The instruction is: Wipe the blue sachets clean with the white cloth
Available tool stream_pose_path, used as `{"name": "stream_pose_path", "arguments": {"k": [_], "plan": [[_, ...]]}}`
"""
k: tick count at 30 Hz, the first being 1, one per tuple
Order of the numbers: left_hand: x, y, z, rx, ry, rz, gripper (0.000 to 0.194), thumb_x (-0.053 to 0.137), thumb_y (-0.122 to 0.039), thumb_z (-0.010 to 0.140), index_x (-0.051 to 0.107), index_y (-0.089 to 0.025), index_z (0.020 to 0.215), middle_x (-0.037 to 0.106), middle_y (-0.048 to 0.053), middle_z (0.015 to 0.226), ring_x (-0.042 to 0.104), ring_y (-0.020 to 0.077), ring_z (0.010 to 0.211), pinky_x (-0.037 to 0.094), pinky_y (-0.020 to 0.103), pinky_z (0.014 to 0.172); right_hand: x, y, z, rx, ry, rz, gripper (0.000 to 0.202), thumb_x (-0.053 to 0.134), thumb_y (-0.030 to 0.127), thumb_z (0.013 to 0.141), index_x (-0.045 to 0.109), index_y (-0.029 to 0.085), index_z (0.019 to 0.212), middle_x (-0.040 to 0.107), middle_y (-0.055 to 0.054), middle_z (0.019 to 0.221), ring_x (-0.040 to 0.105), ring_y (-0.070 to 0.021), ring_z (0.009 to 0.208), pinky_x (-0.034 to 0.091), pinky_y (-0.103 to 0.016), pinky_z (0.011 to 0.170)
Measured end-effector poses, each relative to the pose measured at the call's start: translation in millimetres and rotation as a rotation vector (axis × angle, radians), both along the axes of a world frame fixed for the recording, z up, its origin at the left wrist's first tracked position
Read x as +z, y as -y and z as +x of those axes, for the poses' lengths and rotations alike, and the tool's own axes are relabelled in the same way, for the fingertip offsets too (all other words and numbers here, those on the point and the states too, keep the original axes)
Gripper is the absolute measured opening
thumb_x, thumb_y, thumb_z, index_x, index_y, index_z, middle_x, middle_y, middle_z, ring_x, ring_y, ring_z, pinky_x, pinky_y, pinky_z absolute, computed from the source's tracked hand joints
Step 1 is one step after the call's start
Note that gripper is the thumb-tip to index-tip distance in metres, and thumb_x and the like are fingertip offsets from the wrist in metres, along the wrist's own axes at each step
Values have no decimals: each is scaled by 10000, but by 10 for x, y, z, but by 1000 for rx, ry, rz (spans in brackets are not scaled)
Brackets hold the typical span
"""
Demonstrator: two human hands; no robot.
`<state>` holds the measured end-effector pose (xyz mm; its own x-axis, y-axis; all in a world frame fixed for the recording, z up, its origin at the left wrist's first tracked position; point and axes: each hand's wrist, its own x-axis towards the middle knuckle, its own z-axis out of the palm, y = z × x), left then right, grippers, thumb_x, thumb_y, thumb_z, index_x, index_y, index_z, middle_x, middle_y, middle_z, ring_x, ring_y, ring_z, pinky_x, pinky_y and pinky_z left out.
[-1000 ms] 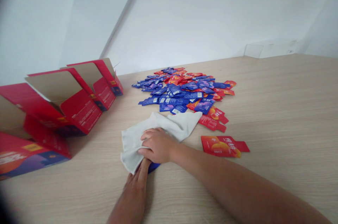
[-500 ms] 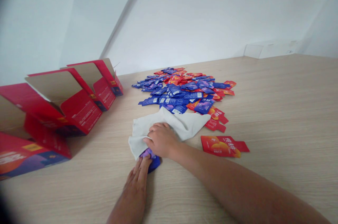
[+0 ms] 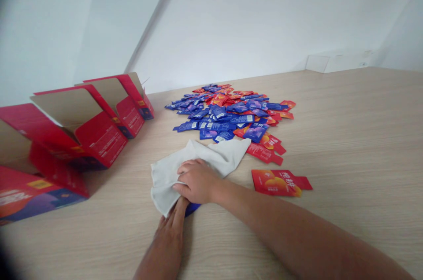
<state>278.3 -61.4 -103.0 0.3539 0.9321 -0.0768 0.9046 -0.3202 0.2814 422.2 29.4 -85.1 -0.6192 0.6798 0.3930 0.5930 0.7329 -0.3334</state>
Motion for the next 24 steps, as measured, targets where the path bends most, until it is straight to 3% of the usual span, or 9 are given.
{"name": "stream_pose_path", "arguments": {"k": [6, 9, 13, 16, 20, 24], "plan": [[29, 5, -6, 16, -73, -39, 650, 114, 50, 789, 295, -71, 1402, 318, 178, 1484, 257, 223, 1373, 330, 442, 1103, -10, -25, 12, -196, 12, -10, 307, 478, 360, 924, 710, 163, 879, 667, -85, 1043, 512, -227, 1099, 330, -397, 960], [30, 7, -5, 7, -88, -32, 665, 107, 62, 776, 294, -66, 1401, 315, 176, 1485, 264, 215, 1371, 324, 438, 1107, 1, -29, 30, -184, 13, -7, 301, 481, 351, 923, 708, 157, 880, 664, -88, 1052, 513, -227, 1105, 338, -394, 956], [7, 2, 5, 4, -67, -26, 721, 115, 94, 735, 259, -94, 1416, 345, 163, 1478, 305, 193, 1360, 310, 452, 1114, 12, -7, 37, -36, 4, 15, 294, 494, 350, 915, 706, 162, 834, 655, -75, 1097, 504, -224, 1134, 345, -388, 962], [-7, -7, 9, 0, -7, 14, 679, 154, 62, 767, 220, -84, 1427, 343, 182, 1478, 238, 193, 1388, 314, 422, 1112, 15, 21, 23, 40, 12, 35, 288, 508, 362, 906, 704, 166, 825, 651, -71, 1107, 494, -224, 1152, 338, -390, 976], [18, 0, 5, 11, 4, -11, 665, 143, 47, 777, 203, -62, 1430, 323, 189, 1485, 226, 192, 1393, 294, 415, 1123, 10, 27, 4, -3, 14, 25, 295, 501, 367, 909, 706, 171, 832, 653, -71, 1093, 497, -222, 1141, 335, -388, 974], [54, 16, -11, 24, -37, -71, 671, 128, 52, 772, 258, -69, 1419, 310, 179, 1490, 238, 215, 1386, 298, 444, 1119, 2, -8, 9, -156, 22, 7, 299, 482, 360, 919, 713, 176, 867, 658, -76, 1070, 502, -230, 1115, 329, -401, 963]]}}
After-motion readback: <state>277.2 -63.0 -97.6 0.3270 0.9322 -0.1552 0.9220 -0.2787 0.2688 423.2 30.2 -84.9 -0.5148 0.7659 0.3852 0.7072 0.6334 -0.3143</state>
